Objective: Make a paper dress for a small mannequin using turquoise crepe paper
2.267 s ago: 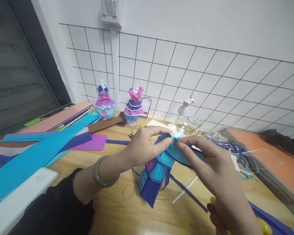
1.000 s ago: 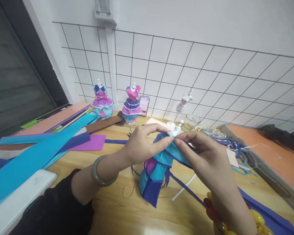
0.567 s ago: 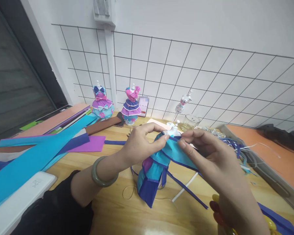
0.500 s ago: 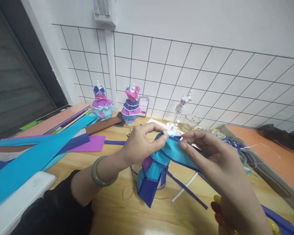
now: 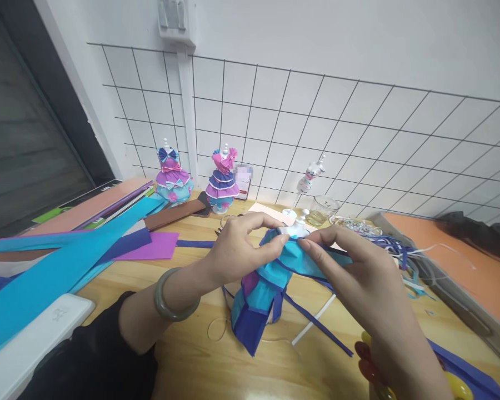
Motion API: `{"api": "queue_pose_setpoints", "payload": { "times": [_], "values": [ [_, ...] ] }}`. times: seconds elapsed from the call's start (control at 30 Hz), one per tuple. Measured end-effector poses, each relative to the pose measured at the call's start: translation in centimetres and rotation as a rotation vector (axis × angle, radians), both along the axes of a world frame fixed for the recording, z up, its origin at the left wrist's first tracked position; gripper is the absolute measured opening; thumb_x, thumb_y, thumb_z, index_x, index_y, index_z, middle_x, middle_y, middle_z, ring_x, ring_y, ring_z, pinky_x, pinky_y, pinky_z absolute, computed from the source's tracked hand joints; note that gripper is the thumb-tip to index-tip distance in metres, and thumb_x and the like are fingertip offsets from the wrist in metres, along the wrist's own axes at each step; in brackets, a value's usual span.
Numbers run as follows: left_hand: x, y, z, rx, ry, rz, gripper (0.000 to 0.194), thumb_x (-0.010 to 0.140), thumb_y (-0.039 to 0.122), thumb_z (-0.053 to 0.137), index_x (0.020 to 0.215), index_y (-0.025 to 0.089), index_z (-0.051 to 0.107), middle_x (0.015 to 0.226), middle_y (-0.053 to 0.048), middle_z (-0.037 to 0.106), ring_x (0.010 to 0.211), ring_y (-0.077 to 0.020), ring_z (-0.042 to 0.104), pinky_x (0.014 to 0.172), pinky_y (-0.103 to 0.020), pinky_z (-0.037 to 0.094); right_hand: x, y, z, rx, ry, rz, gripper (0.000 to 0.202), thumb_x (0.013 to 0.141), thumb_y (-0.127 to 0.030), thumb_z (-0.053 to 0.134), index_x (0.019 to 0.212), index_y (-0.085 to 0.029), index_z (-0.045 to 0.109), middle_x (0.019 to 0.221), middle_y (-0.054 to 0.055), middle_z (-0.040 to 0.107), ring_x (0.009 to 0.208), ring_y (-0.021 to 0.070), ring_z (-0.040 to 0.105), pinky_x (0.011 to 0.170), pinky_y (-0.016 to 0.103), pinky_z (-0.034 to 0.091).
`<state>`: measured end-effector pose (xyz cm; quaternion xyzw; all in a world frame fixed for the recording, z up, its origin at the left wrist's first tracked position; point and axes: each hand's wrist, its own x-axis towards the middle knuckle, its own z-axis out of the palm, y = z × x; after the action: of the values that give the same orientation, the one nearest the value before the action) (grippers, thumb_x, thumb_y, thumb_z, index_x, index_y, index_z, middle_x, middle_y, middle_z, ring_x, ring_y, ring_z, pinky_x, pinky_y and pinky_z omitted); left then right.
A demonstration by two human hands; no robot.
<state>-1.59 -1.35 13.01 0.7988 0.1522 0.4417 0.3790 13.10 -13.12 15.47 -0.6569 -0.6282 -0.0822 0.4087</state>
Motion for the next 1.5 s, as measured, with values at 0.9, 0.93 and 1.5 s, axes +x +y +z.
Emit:
{"api": "queue_pose_setpoints", "payload": {
  "times": [0.9, 0.93, 1.5],
  "values": [
    [0.2, 0.3, -0.4, -0.074, -0.039, -0.039, 0.014, 0.081, 0.027, 0.064, 0.09, 0.016, 0.068, 0.093, -0.004, 0.072, 0.091, -0.0154, 0.066, 0.084, -0.028, 0.052, 0.5, 0.7, -0.5, -0.112, 0.387, 0.038, 0.023, 0.081, -0.041, 0.067, 0.073, -0.021, 0.059, 0.066, -0.001, 0.06, 0.057, 0.0111, 0.052, 0.051, 0.023, 0.042],
    [0.2, 0.3, -0.3, -0.081, -0.039, -0.043, 0.014, 0.081, 0.027, 0.064, 0.09, 0.016, 0.068, 0.094, -0.004, 0.073, 0.091, -0.0154, 0.066, 0.085, -0.028, 0.052, 0.6, 0.9, -0.5, -0.129, 0.46, 0.07, 0.023, 0.08, -0.042, 0.068, 0.075, -0.021, 0.06, 0.066, -0.001, 0.059, 0.058, 0.0112, 0.053, 0.05, 0.022, 0.042],
    [-0.1, -0.2, 0.1, -0.098, 0.032, 0.058, 0.024, 0.073, 0.036, 0.071, 0.088, 0.019, 0.062, 0.1, -0.006, 0.071, 0.097, -0.0209, 0.065, 0.087, -0.034, 0.051, 0.7, 1.0, -0.9, -0.137, 0.536, 0.172, 0.019, 0.081, -0.039, 0.067, 0.083, -0.021, 0.061, 0.075, 0.002, 0.062, 0.068, 0.0151, 0.061, 0.053, 0.024, 0.048]
  ]
}}
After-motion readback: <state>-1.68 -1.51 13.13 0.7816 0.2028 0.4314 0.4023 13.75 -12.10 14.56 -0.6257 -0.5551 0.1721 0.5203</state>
